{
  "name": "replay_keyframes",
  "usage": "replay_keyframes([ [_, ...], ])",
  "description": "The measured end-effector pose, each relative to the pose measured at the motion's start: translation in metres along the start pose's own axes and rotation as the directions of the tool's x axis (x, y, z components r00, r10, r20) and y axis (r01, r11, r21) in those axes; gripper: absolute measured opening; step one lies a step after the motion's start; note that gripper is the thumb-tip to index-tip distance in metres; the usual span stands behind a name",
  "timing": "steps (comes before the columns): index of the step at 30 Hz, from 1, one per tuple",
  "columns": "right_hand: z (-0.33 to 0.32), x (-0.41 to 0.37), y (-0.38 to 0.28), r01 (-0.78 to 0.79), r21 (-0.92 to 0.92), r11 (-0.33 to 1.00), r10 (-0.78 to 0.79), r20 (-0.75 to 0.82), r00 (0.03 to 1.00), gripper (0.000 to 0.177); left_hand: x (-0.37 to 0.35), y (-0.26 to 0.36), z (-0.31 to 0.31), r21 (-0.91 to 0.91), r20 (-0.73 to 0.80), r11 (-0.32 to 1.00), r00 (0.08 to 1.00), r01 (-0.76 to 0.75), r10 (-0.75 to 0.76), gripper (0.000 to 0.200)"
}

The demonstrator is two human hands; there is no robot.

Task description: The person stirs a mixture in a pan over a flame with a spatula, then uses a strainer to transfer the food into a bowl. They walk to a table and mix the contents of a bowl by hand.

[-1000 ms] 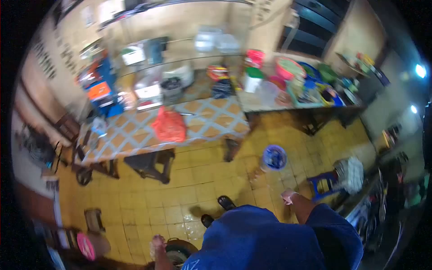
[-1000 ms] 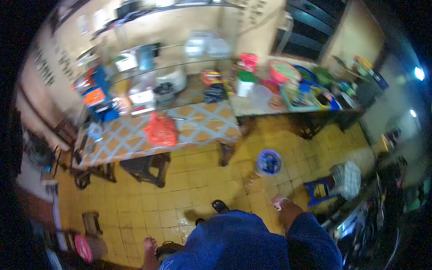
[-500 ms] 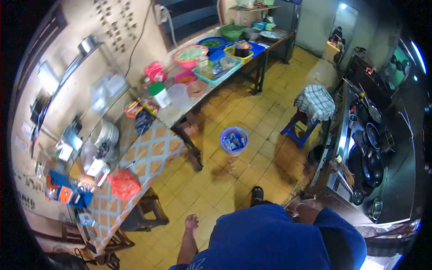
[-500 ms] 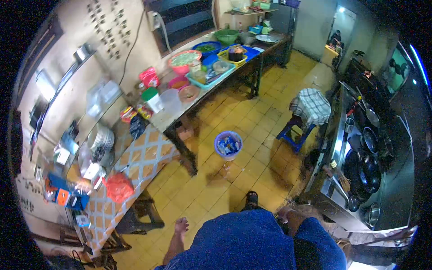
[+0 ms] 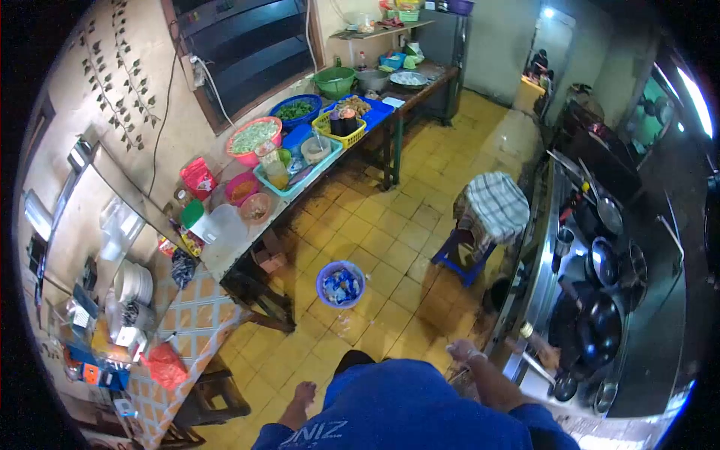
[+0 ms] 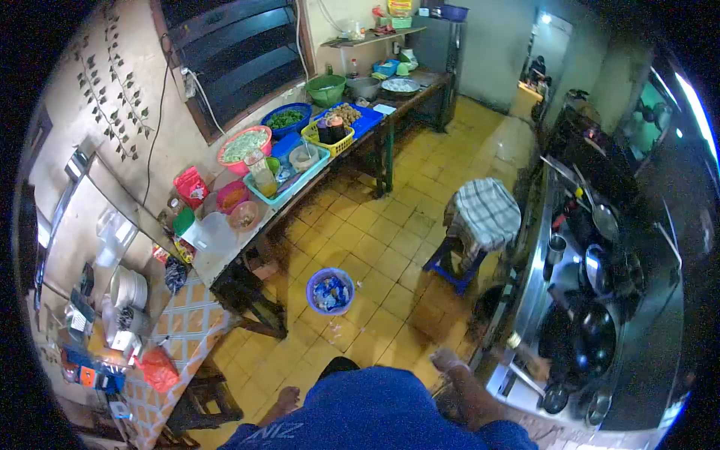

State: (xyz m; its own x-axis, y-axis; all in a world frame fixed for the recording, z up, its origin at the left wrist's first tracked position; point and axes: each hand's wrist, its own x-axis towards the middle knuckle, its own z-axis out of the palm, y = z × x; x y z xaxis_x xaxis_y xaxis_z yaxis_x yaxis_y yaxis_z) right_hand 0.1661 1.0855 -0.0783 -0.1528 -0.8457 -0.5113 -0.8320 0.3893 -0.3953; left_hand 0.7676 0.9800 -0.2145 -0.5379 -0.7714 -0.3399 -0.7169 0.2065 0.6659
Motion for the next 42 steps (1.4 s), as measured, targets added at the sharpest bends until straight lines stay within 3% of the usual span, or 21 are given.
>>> replay_keyframes([
  [2, -0.006, 0.015, -0.006, -0.085, 0.033, 0.996, 0.084, 0.027, 0.996, 0.031, 0.027, 0.027, -0.008, -0.403, 0.024, 0.824, 0.904, 0.399, -0.426, 0.012],
  [3, -0.009, 0.026, -0.008, -0.076, 0.13, 0.989, 0.075, 0.014, 0.997, 0.03, 0.043, 0.101, -0.048, -0.516, 0.159, 0.517, 0.669, 0.683, -0.726, 0.012],
  [6, -0.024, 0.062, -0.01, -0.152, 0.411, 0.899, 0.132, 0.078, 0.988, 0.028, 0.099, 0.095, -0.066, -0.436, 0.151, 0.549, 0.659, 0.713, -0.737, 0.012],
  [9, -0.069, 0.096, -0.007, -0.253, 0.669, 0.699, 0.176, 0.182, 0.967, 0.022, 0.162, -0.006, -0.048, 0.04, 0.001, 0.979, 0.98, 0.198, -0.198, 0.013],
  [13, -0.091, 0.128, 0.052, -0.385, 0.855, 0.347, 0.368, 0.254, 0.895, 0.022, 0.25, 0.012, -0.071, -0.084, 0.071, 0.926, 0.929, 0.367, -0.362, 0.017],
  [15, 0.045, 0.189, 0.26, 0.018, 0.516, 0.857, -0.068, 0.078, 0.995, 0.028, 0.304, 0.065, -0.099, -0.236, 0.139, 0.785, 0.819, 0.573, -0.556, 0.016],
  [18, -0.156, 0.141, 0.118, 0.166, -0.45, 0.878, -0.074, 0.215, 0.974, 0.024, 0.402, 0.13, -0.13, -0.319, 0.14, 0.716, 0.778, 0.621, -0.613, 0.018],
  [19, -0.192, 0.165, 0.108, 0.161, -0.444, 0.881, -0.073, 0.208, 0.975, 0.024, 0.45, 0.122, -0.131, 0.255, 0.14, 0.946, 0.96, 0.2, -0.241, 0.018],
  [20, -0.219, 0.179, 0.101, -0.093, -0.058, 0.994, 0.101, 0.156, 0.983, 0.021, 0.502, 0.1, -0.118, 0.676, 0.373, 0.652, 0.923, -0.343, 0.099, 0.019],
  [21, -0.231, 0.183, 0.094, -0.335, 0.35, 0.875, 0.284, 0.19, 0.94, 0.019, 0.544, 0.101, -0.114, 0.612, 0.325, 0.738, 0.941, -0.283, 0.091, 0.017],
  [23, -0.238, 0.197, 0.087, -0.528, 0.846, 0.075, 0.498, 0.427, 0.755, 0.017, 0.605, 0.144, -0.138, 0.369, 0.213, 0.921, 0.976, -0.129, 0.051, 0.014],
  [25, -0.217, 0.243, 0.132, -0.352, 0.906, 0.236, 0.372, 0.251, 0.894, 0.02, 0.642, 0.234, -0.193, -0.076, 0.081, 0.997, 0.997, 0.01, -0.004, 0.014],
  [26, -0.21, 0.269, 0.139, -0.165, 0.452, 0.877, 0.22, -0.073, 0.973, 0.021, 0.674, 0.249, -0.199, -0.038, 0.135, 0.998, 0.989, -0.049, 0.054, 0.014],
  [27, -0.219, 0.29, 0.141, 0.016, -0.328, 0.944, -0.074, -0.165, 0.984, 0.022, 0.698, 0.268, -0.204, -0.184, 0.159, 0.981, 0.987, 0.057, -0.028, 0.015],
  [28, -0.277, 0.293, 0.098, -0.151, 0.275, 0.95, 0.186, -0.107, 0.977, 0.023, 0.727, 0.279, -0.204, -0.318, 0.2, 0.932, 0.973, 0.176, -0.115, 0.019],
  [29, -0.343, 0.294, 0.048, -0.246, 0.774, 0.584, 0.433, -0.041, 0.9, 0.023, 0.751, 0.293, -0.214, -0.51, 0.394, 0.786, 0.907, 0.349, -0.147, 0.017],
  [30, -0.297, 0.343, 0.103, -0.217, 0.651, 0.727, 0.374, -0.112, 0.921, 0.024, 0.772, 0.304, -0.224, -0.614, 0.577, 0.573, 0.804, 0.543, -0.144, 0.016],
  [31, -0.254, 0.389, 0.155, -0.185, 0.503, 0.844, 0.312, -0.181, 0.933, 0.026, 0.785, 0.325, -0.218, -0.508, 0.428, 0.723, 0.866, 0.467, -0.259, 0.013],
  [36, -0.441, 0.47, 0.138, -0.146, 0.618, 0.772, 0.349, -0.221, 0.911, 0.035, 0.872, 0.313, -0.195, -0.284, 0.416, 0.833, 0.843, 0.476, -0.34, 0.024],
  [39, -0.511, 0.526, 0.171, -0.186, 0.598, 0.78, 0.335, -0.149, 0.93, 0.038, 0.918, 0.288, -0.192, 0.294, 0.527, 0.948, 0.848, -0.123, -0.054, 0.026],
  [42, -0.546, 0.589, 0.208, -0.094, 0.323, 0.942, 0.24, -0.448, 0.861, 0.035, 0.958, 0.318, -0.196, 0.297, 0.488, 0.942, 0.873, -0.153, -0.012, 0.025],
])
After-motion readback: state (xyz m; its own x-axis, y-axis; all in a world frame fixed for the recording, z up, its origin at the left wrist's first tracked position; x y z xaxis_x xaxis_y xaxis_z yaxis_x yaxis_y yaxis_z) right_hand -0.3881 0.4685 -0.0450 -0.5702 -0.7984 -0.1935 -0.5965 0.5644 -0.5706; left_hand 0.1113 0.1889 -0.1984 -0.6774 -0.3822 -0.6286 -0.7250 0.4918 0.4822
